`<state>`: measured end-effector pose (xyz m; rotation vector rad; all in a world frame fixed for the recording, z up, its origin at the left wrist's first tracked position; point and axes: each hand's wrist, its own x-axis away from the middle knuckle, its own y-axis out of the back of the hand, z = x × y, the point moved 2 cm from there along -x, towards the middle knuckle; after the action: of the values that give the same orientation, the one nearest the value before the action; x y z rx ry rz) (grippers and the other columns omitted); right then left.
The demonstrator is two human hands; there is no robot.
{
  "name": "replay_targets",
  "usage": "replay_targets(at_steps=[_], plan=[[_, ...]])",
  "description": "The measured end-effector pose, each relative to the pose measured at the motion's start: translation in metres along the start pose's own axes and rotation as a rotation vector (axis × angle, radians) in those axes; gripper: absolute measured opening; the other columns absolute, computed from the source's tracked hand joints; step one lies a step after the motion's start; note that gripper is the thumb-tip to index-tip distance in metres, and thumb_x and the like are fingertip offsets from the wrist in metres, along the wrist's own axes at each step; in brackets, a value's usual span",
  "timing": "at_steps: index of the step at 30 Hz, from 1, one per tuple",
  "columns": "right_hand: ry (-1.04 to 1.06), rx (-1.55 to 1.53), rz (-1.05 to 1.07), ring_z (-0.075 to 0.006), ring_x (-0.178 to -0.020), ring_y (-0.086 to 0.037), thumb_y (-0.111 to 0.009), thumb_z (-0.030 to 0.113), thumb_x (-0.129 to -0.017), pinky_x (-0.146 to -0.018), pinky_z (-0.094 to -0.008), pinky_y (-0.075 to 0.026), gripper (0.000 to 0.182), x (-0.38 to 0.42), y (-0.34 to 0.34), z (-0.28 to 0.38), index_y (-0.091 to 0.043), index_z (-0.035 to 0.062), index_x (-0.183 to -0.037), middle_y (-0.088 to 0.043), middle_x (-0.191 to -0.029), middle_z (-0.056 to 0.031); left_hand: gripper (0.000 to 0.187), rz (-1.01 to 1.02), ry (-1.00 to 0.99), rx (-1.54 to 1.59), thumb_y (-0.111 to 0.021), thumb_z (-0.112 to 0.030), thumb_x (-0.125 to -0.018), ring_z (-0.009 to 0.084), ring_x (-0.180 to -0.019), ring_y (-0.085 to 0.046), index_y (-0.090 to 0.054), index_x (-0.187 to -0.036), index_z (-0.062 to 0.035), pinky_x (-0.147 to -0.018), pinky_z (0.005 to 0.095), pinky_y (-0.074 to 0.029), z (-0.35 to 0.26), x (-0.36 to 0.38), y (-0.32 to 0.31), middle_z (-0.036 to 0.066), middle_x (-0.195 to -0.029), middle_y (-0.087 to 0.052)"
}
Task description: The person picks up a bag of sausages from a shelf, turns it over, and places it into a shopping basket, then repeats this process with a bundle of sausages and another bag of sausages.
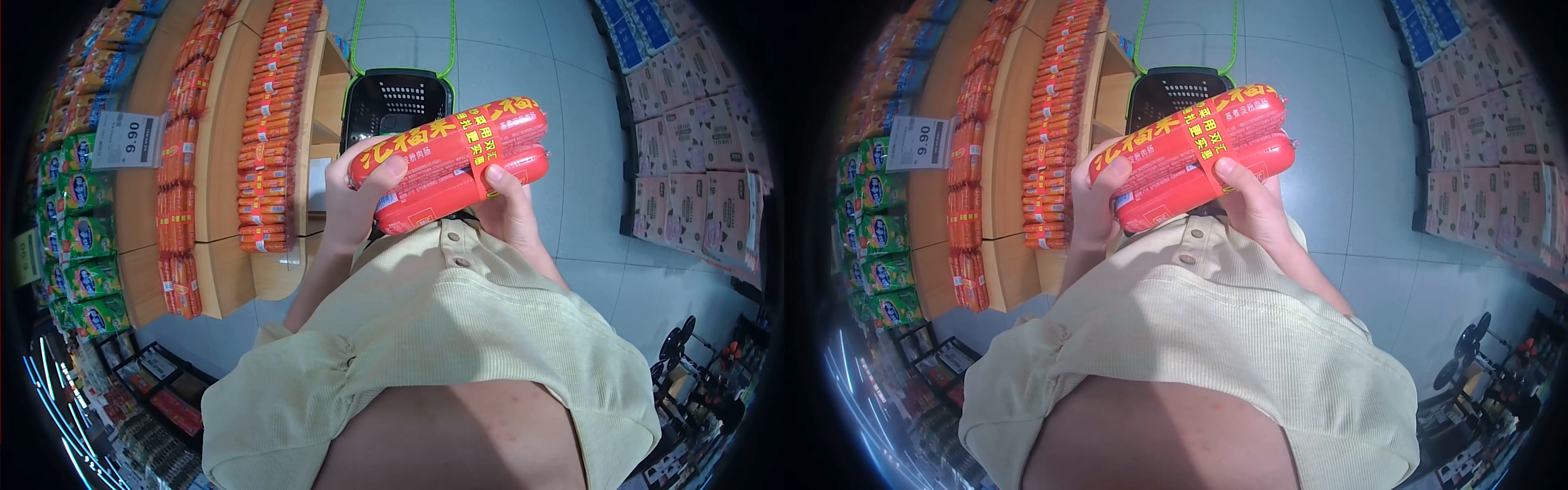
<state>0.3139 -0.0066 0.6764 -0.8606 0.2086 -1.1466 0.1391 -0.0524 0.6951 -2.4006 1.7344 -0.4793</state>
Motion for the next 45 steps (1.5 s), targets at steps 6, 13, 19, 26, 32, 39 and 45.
replay_targets(at_steps=[6, 13, 19, 26, 32, 39, 45], plan=[[0.075, 0.021, -0.093, -0.0225, -0.112, -0.051, -0.068, 0.027, -0.07, -0.099, -0.0417, -0.038, 0.067, -0.005, 0.007, 0.005, -0.039, 0.0042, -0.126, -0.052, -0.118, -0.0104, 0.038, 0.069, -0.103, -0.146, -0.067, -0.017, -0.078, 0.0108, -0.081, -0.06, -0.057, -0.107, 0.0056, -0.073, 0.0235, -0.049, 0.0, -0.003, -0.004, 0.01, -0.093, -0.063], [0.199, 0.147, -0.123, -0.0214, -0.104, -0.055, -0.067, 0.019, -0.07, -0.092, -0.0377, -0.044, 0.061, -0.007, 0.015, 0.019, -0.04, 0.0015, -0.122, -0.053, -0.114, -0.0115, 0.041, 0.271, -0.086, -0.213, -0.069, -0.012, -0.078, 0.0115, -0.093, -0.057, -0.054, -0.112, 0.0039, -0.081, 0.0252, -0.047, 0.002, -0.013, -0.002, 0.008, -0.104, -0.058], [0.248, 0.309, -0.091, -0.0218, -0.1, -0.057, -0.068, 0.013, -0.068, -0.088, -0.0366, -0.046, 0.057, -0.003, 0.011, 0.033, -0.043, 0.0008, -0.118, -0.055, -0.109, -0.0116, 0.049, 0.39, -0.299, -0.481, -0.073, -0.014, -0.075, 0.0203, -0.103, -0.057, -0.054, -0.119, -0.0025, -0.093, 0.0315, -0.044, -0.021, -0.025, -0.017, 0.01, -0.112, -0.058], [0.393, 0.452, 0.063, -0.0142, -0.082, -0.063, -0.074, 0.006, -0.069, -0.073, -0.0284, -0.051, 0.033, 0.001, -0.012, 0.039, -0.058, -0.0015, -0.098, -0.064, -0.092, -0.0088, 0.058, 0.473, -0.293, -0.398, -0.074, -0.018, -0.074, 0.0142, -0.093, -0.059, -0.047, -0.12, 0.0052, -0.082, 0.0286, -0.048, -0.031, -0.024, -0.049, 0.013, -0.103, -0.061], [0.298, 0.537, 0.104, -0.0146, -0.082, -0.063, -0.074, 0.01, -0.071, -0.073, -0.0285, -0.05, 0.032, 0.004, -0.016, 0.045, -0.06, -0.0015, -0.097, -0.065, -0.089, -0.0087, 0.055, 0.431, -0.201, -0.368, -0.07, -0.012, -0.075, 0.013, -0.094, -0.058, -0.046, -0.122, 0.0049, -0.085, 0.0281, -0.047, -0.031, -0.021, -0.044, 0.012, -0.105, -0.061], [0.284, 0.758, 0.155, -0.0165, -0.082, -0.063, -0.077, 0.02, -0.07, -0.077, -0.0302, -0.048, 0.033, 0.009, -0.024, 0.053, -0.064, 0.0012, -0.093, -0.065, -0.087, -0.0078, 0.055, 0.383, -0.213, -0.2, -0.07, -0.008, -0.072, 0.0121, -0.097, -0.057, -0.047, -0.122, 0.0031, -0.088, 0.0276, -0.045, -0.018, -0.021, -0.034, 0.009, -0.108, -0.06], [0.325, 0.94, 0.156, -0.0202, -0.079, -0.064, -0.08, 0.028, -0.063, -0.075, -0.0307, -0.049, 0.043, 0.008, -0.022, 0.056, -0.064, 0.001, -0.092, -0.065, -0.084, -0.0096, 0.062, 0.414, -0.272, -0.288, -0.075, -0.009, -0.066, 0.0122, -0.097, -0.057, -0.048, -0.12, 0.0013, -0.088, 0.0276, -0.045, -0.019, -0.02, -0.03, 0.008, -0.107, -0.06]])
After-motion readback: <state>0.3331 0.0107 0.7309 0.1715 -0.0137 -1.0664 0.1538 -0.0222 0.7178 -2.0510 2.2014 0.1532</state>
